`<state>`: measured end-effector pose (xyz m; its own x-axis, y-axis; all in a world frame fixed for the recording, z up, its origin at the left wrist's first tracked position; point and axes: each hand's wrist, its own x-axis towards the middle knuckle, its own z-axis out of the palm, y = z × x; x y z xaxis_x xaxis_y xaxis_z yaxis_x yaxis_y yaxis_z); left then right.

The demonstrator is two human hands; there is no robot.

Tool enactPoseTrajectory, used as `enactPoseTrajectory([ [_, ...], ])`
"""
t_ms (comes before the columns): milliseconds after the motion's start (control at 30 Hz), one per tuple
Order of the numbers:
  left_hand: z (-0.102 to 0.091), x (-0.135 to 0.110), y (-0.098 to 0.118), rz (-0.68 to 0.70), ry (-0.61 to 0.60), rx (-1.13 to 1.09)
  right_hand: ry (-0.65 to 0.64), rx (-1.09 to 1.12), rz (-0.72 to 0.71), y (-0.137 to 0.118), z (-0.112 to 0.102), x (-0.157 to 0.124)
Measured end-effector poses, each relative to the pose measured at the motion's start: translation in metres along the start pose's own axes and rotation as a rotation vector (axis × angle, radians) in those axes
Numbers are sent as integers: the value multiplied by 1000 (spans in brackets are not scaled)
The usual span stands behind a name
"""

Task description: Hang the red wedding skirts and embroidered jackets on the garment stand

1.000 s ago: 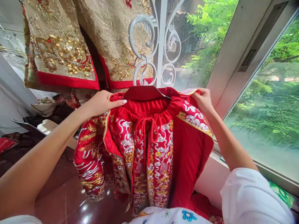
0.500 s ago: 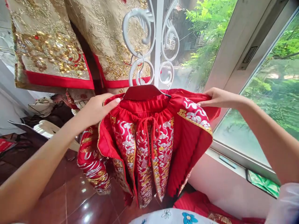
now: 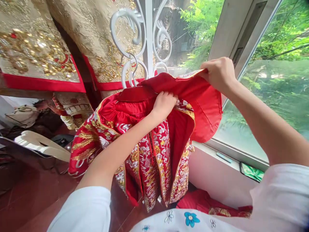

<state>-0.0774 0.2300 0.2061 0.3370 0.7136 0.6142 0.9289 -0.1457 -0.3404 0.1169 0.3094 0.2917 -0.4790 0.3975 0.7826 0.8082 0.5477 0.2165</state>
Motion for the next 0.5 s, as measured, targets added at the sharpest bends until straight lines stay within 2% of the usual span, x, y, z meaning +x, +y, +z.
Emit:
enactPoseTrajectory([
  [67,4,1,-3,-55,-43,20,-67,-182,-53,2,10,-11],
  [100,5,1,-4,-74,-57,27,-76,-176,-64,0,19,-21],
  [200,8,-1,-4,-76,-82,34,-45,99,6,-8,54,-60],
  [300,11,-3,-6,-50,-96,44,-166,420,69,-12,72,-88],
  [333,11,-3,-7,-48,-103,42,-218,473,86,-12,68,-93],
  [400,12,-2,-7,-59,-112,20,-265,473,135,-15,48,-99],
  [500,15,-1,-3,-124,-104,-47,-228,287,191,-42,8,-116],
])
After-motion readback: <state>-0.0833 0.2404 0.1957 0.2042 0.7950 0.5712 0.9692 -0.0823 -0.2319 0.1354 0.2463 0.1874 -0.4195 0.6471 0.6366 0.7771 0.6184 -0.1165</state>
